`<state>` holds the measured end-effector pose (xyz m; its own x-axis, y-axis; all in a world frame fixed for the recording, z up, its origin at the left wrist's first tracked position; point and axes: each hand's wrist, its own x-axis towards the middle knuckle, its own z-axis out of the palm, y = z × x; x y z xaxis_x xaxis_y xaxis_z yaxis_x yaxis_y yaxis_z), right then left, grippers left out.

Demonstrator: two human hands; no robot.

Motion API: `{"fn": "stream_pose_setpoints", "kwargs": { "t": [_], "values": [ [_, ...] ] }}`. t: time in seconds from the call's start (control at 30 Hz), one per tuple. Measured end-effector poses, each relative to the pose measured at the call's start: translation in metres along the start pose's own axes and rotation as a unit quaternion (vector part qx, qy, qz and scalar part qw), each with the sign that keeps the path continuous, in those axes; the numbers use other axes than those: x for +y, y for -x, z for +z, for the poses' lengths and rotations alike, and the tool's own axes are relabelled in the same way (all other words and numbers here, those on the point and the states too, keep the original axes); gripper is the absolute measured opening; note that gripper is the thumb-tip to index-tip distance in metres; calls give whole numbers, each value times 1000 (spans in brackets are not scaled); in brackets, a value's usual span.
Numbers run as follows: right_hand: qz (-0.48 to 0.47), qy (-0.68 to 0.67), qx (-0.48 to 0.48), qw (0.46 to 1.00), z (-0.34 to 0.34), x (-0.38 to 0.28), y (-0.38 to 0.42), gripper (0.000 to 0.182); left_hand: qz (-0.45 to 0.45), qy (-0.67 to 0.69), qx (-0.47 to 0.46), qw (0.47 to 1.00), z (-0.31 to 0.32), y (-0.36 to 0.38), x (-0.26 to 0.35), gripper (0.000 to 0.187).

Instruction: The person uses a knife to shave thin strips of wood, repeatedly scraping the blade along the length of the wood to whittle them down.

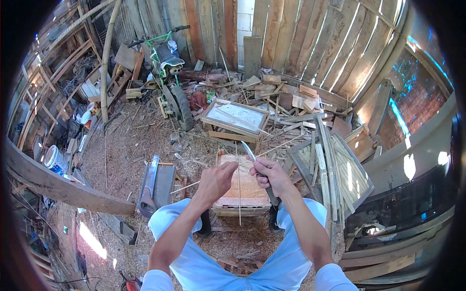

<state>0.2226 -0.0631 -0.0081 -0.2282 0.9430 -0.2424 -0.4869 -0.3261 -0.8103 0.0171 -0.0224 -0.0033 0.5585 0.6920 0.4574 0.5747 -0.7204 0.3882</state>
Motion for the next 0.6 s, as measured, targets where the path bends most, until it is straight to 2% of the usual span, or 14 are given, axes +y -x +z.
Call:
{"fn": "stream_pose_setpoints", "kwargs": {
  "t": [0.1,0.2,0.27,0.4,0.47,0.6],
  "values": [
    [-7,-13,40,999,-12,-14,2,34,0,6,-1,1000,0,2,-6,12],
    [3,-24,16,1000,-18,-18,4,34,-1,55,12,998,-1,4,-12,9],
    [11,-13,30,999,-18,-18,3,33,-29,79,-44,995,-2,6,-17,8],
    [21,-8,44,999,-16,-20,2,33,-20,84,-36,996,-6,8,-21,8],
    [20,1,41,999,-20,-20,0,33,-24,43,-58,997,-6,8,-20,9],
    [-6,-12,96,995,-45,-27,0,30,-46,54,-58,996,-13,17,-32,13]
  ]
}}
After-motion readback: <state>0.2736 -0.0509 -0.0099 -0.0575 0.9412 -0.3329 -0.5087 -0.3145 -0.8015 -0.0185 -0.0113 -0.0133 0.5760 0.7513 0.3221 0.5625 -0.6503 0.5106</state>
